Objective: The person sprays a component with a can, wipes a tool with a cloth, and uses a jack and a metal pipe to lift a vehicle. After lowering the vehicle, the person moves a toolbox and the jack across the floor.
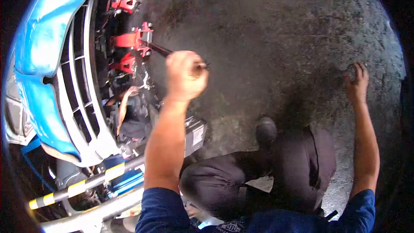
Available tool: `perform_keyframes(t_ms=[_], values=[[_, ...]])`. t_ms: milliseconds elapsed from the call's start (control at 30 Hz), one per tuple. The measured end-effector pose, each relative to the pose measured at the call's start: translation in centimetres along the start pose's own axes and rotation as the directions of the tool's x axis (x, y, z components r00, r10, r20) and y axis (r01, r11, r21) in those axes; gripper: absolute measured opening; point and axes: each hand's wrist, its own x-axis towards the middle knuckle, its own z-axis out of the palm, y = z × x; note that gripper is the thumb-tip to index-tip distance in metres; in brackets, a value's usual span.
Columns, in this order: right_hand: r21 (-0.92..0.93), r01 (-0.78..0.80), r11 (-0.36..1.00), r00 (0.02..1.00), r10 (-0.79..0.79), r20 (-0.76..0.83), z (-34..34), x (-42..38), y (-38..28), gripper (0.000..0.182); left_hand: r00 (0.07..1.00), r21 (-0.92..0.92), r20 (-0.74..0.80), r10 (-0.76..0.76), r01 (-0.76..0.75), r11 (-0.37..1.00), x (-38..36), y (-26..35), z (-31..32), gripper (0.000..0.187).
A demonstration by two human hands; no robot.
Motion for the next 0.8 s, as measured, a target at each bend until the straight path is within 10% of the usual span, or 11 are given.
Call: perform_keyframes(t_ms=[233, 333, 500, 633, 800], values=[[0.139, 0.026, 0.990, 0.994, -0.011, -0.109, -1.1, -1.2, -2.5, 0.048, 0.778, -0.304, -0.461, -0.428, 0.314, 0.899, 0.2, -2.1, -7.3, 0.018], [0.288, 0.037, 0.957, 0.999, -0.039, 0.000, -1.5, -4.4, -6.9, 0.048, 1.000, 0.084, -0.001, -0.017, 0.017, 0.996, 0.0, 1.5, 2.4, 0.013], [0.427, -0.002, 0.904, 0.989, -0.060, 0.133, -2.7, -7.2, -8.1, 0.049, 0.971, 0.082, 0.212, -0.113, 0.097, 0.992, -1.7, 3.4, 13.6, 0.012], [0.369, -0.082, 0.926, 0.981, 0.008, 0.196, -5.0, -8.2, -5.2, 0.050, 0.997, -0.059, 0.073, -0.027, 0.032, 0.998, 0.3, 0.5, 0.6, 0.013], [0.377, -0.203, 0.904, 0.974, 0.148, 0.169, -5.3, -9.6, -2.3, 0.047, 0.943, -0.310, -0.127, -0.307, 0.256, 0.915, -0.8, -4.3, -12.8, 0.017]])
